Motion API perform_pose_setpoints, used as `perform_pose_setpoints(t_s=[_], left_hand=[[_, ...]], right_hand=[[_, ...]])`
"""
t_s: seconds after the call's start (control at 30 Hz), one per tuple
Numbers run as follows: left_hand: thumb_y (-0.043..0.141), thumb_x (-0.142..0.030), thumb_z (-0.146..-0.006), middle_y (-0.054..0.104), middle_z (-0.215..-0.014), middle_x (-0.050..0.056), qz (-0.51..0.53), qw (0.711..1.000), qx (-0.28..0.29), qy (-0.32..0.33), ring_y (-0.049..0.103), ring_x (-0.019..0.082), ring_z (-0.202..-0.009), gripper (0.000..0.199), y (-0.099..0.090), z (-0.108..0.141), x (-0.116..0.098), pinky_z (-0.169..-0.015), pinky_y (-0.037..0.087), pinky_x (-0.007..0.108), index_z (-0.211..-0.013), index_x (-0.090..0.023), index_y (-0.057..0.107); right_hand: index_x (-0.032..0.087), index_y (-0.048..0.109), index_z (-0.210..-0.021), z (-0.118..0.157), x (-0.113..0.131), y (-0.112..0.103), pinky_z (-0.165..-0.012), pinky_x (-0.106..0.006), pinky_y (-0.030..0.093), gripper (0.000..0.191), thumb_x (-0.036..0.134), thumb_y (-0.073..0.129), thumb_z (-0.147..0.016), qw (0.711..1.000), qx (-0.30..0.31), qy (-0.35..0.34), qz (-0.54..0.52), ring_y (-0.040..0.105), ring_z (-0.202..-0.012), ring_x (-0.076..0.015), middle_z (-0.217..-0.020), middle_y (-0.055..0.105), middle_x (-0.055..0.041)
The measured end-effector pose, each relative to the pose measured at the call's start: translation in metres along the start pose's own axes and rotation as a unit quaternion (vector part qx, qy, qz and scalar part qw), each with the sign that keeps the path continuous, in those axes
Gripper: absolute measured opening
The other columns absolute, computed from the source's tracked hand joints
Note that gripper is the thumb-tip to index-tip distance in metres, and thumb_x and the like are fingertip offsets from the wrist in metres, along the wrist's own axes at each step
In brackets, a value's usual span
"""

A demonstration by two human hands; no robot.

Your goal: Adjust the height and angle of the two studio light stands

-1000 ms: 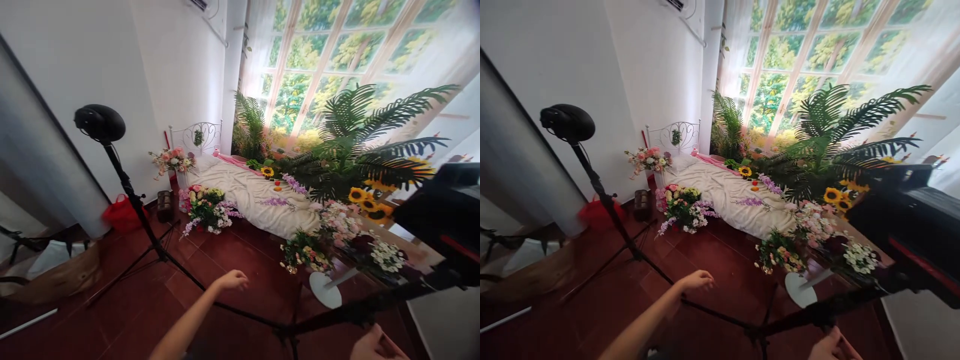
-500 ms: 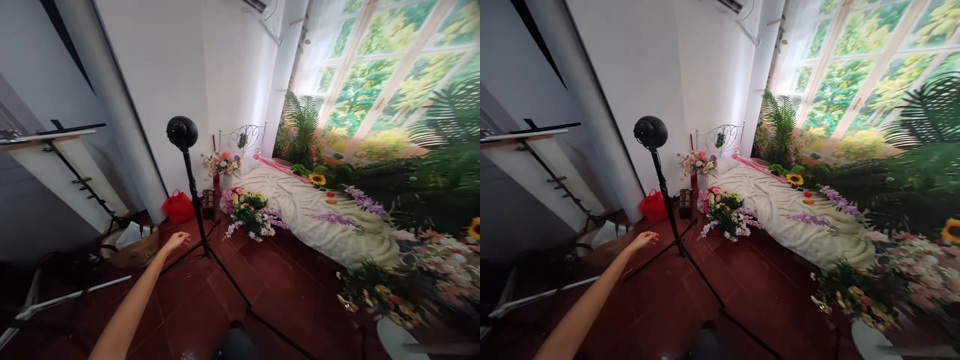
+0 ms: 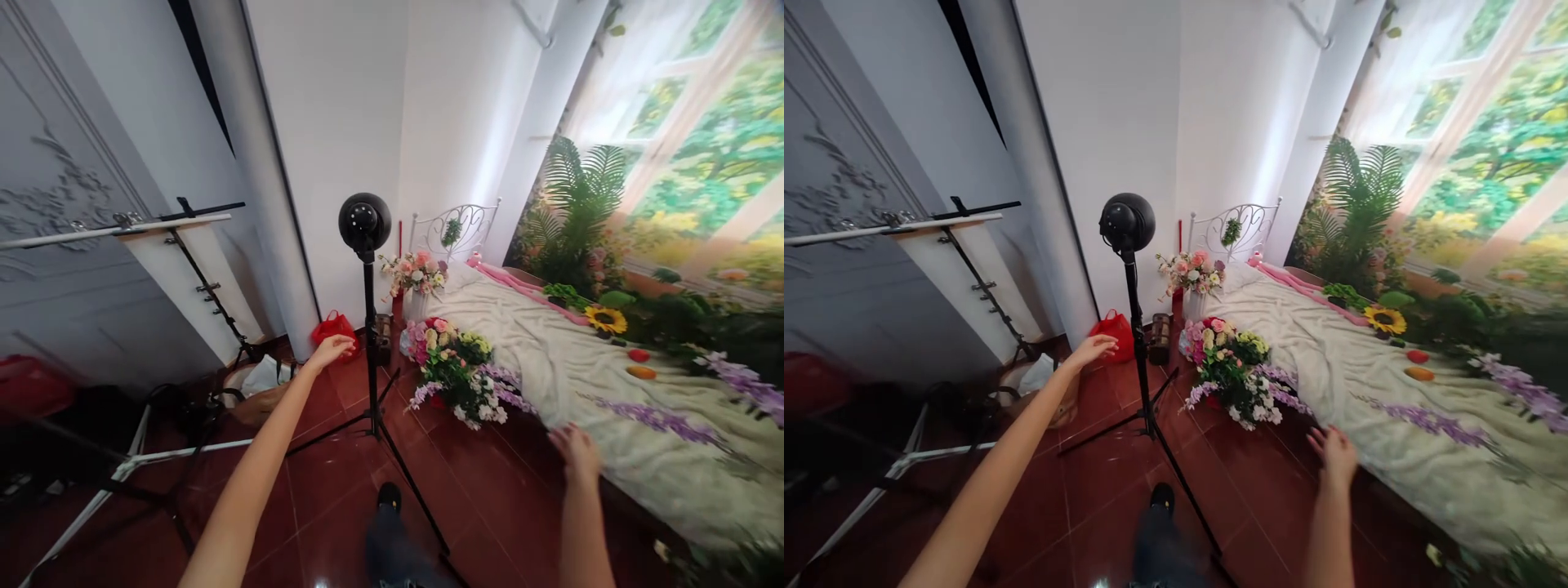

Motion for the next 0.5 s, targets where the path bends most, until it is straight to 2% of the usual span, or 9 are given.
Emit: perform_pose_setpoints(t_s=[0.07, 0.13, 0.17, 0.23, 0.3, 0.37, 0.5], left_hand=[[0.075, -0.035, -0.062, 0.068, -0.09, 0.01, -0.012, 0.998, -0.023, 0.062, 0.062, 0.015, -0.078, 0.046, -0.005, -0.04, -0.036, -0.076, 0.047, 0.029, -0.098, -0.011, 0.059], [0.079, -0.033, -0.057, 0.066, -0.094, 0.009, -0.019, 0.99, -0.045, 0.13, 0.06, 0.015, -0.085, 0.054, -0.002, -0.076, -0.073, -0.078, 0.047, 0.029, -0.102, -0.013, 0.058], [0.079, -0.033, -0.056, 0.066, -0.094, 0.008, -0.015, 0.985, -0.048, 0.162, 0.06, 0.015, -0.086, 0.054, 0.002, -0.091, -0.089, -0.078, 0.047, 0.028, -0.102, -0.014, 0.057], [0.076, -0.037, -0.06, 0.066, -0.085, 0.006, 0.002, 0.979, -0.026, 0.203, 0.06, 0.014, -0.08, 0.046, 0.016, -0.116, -0.114, -0.073, 0.048, 0.026, -0.095, -0.014, 0.059], [0.069, -0.044, -0.067, 0.061, -0.066, 0.002, 0.031, 0.979, 0.014, 0.203, 0.058, 0.012, -0.063, 0.037, 0.031, -0.134, -0.126, -0.062, 0.047, 0.025, -0.085, -0.014, 0.06], [0.065, -0.048, -0.07, 0.051, -0.051, -0.003, 0.069, 0.978, 0.041, 0.19, 0.049, 0.008, -0.045, 0.035, 0.042, -0.146, -0.127, -0.05, 0.043, 0.023, -0.077, -0.014, 0.058], [0.063, -0.05, -0.072, 0.04, -0.043, -0.007, 0.122, 0.972, 0.019, 0.2, 0.035, 0.004, -0.032, 0.036, 0.045, -0.158, -0.118, -0.036, 0.03, 0.019, -0.068, -0.016, 0.052]], right_hand=[[0.015, 0.057, -0.086, 0.007, -0.015, 0.1, -0.063, -0.032, 0.053, 0.019, 0.031, 0.053, -0.077, 0.986, 0.139, 0.088, 0.002, 0.065, -0.065, -0.0159, -0.085, 0.062, -0.009], [0.015, 0.057, -0.09, 0.029, -0.027, 0.192, -0.062, -0.029, 0.053, 0.023, 0.032, 0.055, -0.076, 0.943, 0.307, 0.12, 0.049, 0.066, -0.068, -0.0156, -0.087, 0.065, -0.0094], [0.015, 0.058, -0.092, 0.043, -0.033, 0.231, -0.061, -0.028, 0.053, 0.024, 0.033, 0.056, -0.077, 0.914, 0.376, 0.131, 0.08, 0.066, -0.067, -0.0153, -0.087, 0.066, -0.0095], [0.014, 0.057, -0.089, 0.069, -0.045, 0.294, -0.055, -0.025, 0.051, 0.023, 0.035, 0.058, -0.078, 0.862, 0.461, 0.148, 0.151, 0.064, -0.06, -0.0141, -0.083, 0.067, -0.0089], [0.014, 0.055, -0.092, 0.088, -0.051, 0.341, -0.052, -0.023, 0.05, 0.028, 0.041, 0.055, -0.083, 0.83, 0.505, 0.161, 0.171, 0.063, -0.057, -0.0129, -0.08, 0.067, -0.0078], [0.015, 0.051, -0.102, 0.1, -0.051, 0.376, -0.053, -0.025, 0.051, 0.038, 0.05, 0.048, -0.086, 0.809, 0.537, 0.186, 0.151, 0.063, -0.058, -0.0136, -0.079, 0.068, -0.0075], [0.018, 0.044, -0.115, 0.112, -0.037, 0.418, -0.059, -0.029, 0.053, 0.049, 0.058, 0.045, -0.086, 0.766, 0.596, 0.227, 0.079, 0.063, -0.061, -0.0141, -0.082, 0.069, -0.0077]])
Point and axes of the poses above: each hand's wrist, its own z-axis away from the middle knuckle, its own y-axis out of the palm, x = y × z, the point moved 4 cm from there along -z, towards the middle knuckle
